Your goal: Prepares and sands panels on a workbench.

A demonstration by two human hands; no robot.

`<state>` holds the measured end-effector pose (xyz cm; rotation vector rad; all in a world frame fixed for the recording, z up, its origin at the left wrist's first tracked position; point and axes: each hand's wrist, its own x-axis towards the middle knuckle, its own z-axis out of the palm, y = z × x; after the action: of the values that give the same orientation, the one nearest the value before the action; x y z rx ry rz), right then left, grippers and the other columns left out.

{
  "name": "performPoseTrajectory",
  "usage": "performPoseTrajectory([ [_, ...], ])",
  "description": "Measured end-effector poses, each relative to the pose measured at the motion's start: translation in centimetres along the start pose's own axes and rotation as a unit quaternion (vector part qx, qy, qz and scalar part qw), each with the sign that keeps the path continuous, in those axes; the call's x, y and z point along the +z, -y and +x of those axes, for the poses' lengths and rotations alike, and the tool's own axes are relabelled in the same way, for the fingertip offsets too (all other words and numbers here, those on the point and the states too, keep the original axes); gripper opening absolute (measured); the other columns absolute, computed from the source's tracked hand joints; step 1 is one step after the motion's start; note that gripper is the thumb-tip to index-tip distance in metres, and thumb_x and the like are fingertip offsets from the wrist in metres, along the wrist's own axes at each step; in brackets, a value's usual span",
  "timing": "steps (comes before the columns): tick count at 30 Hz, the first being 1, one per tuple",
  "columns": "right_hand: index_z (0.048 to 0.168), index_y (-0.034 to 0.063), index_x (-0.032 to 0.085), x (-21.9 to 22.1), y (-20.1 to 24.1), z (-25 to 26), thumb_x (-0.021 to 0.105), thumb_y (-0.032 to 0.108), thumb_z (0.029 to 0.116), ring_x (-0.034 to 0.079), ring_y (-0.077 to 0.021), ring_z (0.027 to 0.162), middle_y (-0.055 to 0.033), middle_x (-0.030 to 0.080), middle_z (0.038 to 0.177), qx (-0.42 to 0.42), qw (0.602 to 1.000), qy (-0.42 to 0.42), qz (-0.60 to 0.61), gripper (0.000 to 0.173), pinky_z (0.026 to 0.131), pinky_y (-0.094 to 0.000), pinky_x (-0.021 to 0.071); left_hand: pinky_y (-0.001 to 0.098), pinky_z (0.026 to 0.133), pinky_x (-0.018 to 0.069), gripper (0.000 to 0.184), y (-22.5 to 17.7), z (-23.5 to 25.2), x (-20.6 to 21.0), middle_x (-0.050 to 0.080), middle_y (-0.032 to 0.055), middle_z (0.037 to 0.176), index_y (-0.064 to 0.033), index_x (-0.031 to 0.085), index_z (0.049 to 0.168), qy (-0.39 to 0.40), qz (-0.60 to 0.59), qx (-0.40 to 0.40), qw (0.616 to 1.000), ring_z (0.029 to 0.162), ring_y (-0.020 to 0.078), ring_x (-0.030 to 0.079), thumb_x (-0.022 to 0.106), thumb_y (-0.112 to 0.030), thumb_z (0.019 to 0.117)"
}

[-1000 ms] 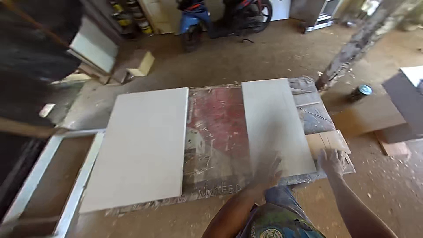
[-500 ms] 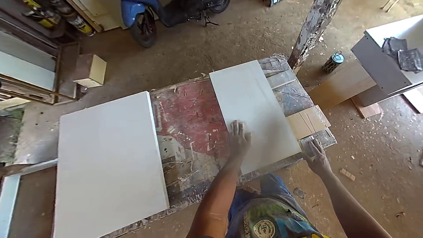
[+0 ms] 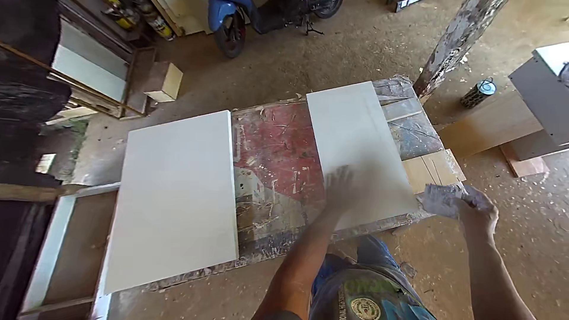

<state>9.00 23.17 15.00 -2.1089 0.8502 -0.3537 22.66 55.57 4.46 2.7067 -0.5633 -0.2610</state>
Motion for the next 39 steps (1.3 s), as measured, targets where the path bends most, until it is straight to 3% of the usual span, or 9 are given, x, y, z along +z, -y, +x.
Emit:
performPoseTrajectory([
  [3,0.13,-0.0033,0.063,0.6,3.2,0.7,0.067,0.002,0.0913,0.068,-0.0171,0.09,-0.0168,0.07,0.105,-0.042,0.996,-0.01,0.083,0.039,0.084,-0.0358,0.0583,0.0709,0.12,0.0096,0.073,1.6,2.0,0.1,0.017,0.005,0.172,-0.0193,0.03,0.162,-0.031,0.032,-0.078,0.996,0.159,0.0285,0.011,0.042,-0.058,0.1021],
  [6,0.135,-0.0011,0.059,4.1,4.4,1.8,0.069,0.011,0.0943,0.068,-0.0286,0.102,-0.0203,0.068,0.117,0.001,0.997,0.075,-0.01,0.044,0.09,-0.0477,0.0573,0.0732,0.119,0.0024,0.069,0.9,2.7,0.7,0.015,0.008,0.172,-0.0188,0.03,0.162,-0.052,0.055,-0.1,0.992,0.159,0.0308,0.009,0.036,-0.054,0.1038],
  [9,0.157,0.0078,0.039,8.7,4.1,1.3,0.061,0.037,0.1001,0.039,-0.0383,0.147,-0.0201,0.034,0.163,-0.114,0.945,0.188,-0.24,0.068,0.116,-0.0598,0.0378,0.0711,0.121,0.0005,0.065,0.4,2.7,1.3,0.016,0.0077,0.172,-0.0195,0.032,0.162,-0.068,0.053,-0.083,0.993,0.159,0.0289,0.009,0.034,-0.05,0.1046],
  [12,0.159,0.0237,0.04,12.8,1.2,0.8,0.045,0.05,0.1046,0.012,-0.0306,0.159,-0.009,0.022,0.171,-0.339,0.836,0.294,-0.315,0.061,0.127,-0.0639,0.0083,0.069,0.122,0.0034,0.066,0.6,2.6,1.4,0.017,0.0079,0.172,-0.0193,0.033,0.161,-0.067,0.061,-0.074,0.993,0.159,0.0281,0.011,0.032,-0.053,0.1045],
  [15,0.163,0.0267,0.031,14.2,-0.1,0.8,0.035,0.046,0.1061,0.005,-0.0259,0.16,0.0005,0.018,0.173,-0.379,0.765,0.382,-0.353,0.06,0.125,-0.0654,0.0002,0.07,0.122,0.0036,0.07,0.6,2.5,1.5,0.017,0.0079,0.172,-0.0195,0.033,0.161,-0.075,0.081,-0.054,0.992,0.159,0.0284,0.011,0.029,-0.058,0.1029],
  [22,0.162,0.0129,0.031,18.5,1.9,3.0,0.028,0.05,0.105,0.016,-0.0286,0.159,-0.0064,0.023,0.171,-0.355,0.816,0.271,-0.366,0.068,0.124,-0.0663,0.0092,0.0732,0.119,0.0152,0.07,1.0,2.6,1.7,0.037,0.0076,0.164,-0.0202,0.047,0.155,-0.096,0.063,0.0,0.993,0.153,0.0308,0.032,0.031,-0.061,0.1006],
  [32,0.163,0.0186,0.028,40.8,20.1,32.8,0.024,0.061,0.1005,0.01,-0.0338,0.159,-0.0032,0.021,0.172,-0.283,0.871,0.154,-0.371,0.076,0.118,-0.0757,0.0032,0.0666,0.123,0.0088,0.073,1.3,2.3,2.2,0.037,0.0022,0.165,-0.0258,0.047,0.154,-0.108,0.089,-0.009,0.99,0.155,0.0236,0.027,0.033,-0.069,0.0968],
  [35,0.164,0.0188,0.027,40.7,19.8,32.7,0.022,0.066,0.101,0.008,-0.0329,0.16,-0.0033,0.018,0.172,-0.28,0.874,0.145,-0.368,0.078,0.123,-0.0682,0.0021,0.0661,0.123,0.0092,0.074,1.5,2.0,2.3,0.038,0.0024,0.165,-0.026,0.047,0.154,-0.114,0.092,-0.01,0.989,0.155,0.0228,0.028,0.033,-0.069,0.0962],
  [39,0.163,0.0139,0.029,32.7,14.0,23.8,0.031,0.053,0.1033,0.014,-0.0302,0.159,-0.0048,0.022,0.171,-0.319,0.862,0.148,-0.366,0.071,0.125,-0.0614,0.0131,0.0656,0.122,0.0137,0.074,1.3,2.1,2.3,0.038,0.003,0.165,-0.0247,0.046,0.155,-0.117,0.081,-0.007,0.99,0.154,0.0239,0.031,0.033,-0.069,0.0972],
])
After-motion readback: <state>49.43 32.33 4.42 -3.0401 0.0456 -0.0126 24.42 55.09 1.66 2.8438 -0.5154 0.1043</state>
